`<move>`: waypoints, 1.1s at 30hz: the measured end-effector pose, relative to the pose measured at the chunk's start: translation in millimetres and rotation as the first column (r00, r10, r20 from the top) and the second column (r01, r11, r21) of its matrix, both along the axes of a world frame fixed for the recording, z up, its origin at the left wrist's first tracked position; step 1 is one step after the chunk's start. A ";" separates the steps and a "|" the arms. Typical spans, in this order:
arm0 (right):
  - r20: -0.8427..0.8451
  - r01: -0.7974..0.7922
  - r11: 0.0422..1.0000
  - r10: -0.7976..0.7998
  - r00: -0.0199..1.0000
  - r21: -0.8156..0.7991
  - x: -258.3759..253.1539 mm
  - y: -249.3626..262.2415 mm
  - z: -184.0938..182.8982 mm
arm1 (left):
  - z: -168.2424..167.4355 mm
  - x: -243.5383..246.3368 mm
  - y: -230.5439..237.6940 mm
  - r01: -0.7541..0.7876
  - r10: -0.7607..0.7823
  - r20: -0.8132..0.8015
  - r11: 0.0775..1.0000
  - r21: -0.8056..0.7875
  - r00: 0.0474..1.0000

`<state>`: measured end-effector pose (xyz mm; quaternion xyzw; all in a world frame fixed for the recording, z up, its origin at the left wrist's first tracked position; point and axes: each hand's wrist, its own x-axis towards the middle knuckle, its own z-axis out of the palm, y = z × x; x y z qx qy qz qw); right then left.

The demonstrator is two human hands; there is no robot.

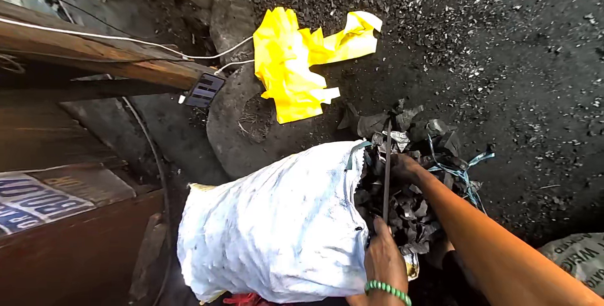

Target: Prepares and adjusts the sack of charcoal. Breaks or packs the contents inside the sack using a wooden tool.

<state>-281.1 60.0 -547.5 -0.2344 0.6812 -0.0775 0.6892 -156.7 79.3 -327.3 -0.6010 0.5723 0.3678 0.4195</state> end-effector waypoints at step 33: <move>0.150 0.181 0.955 -0.149 0.977 -0.234 -7.0 18.5 42.2 | -47.1 -36.1 -14.6 0.014 -0.026 0.195 0.998 0.064 0.980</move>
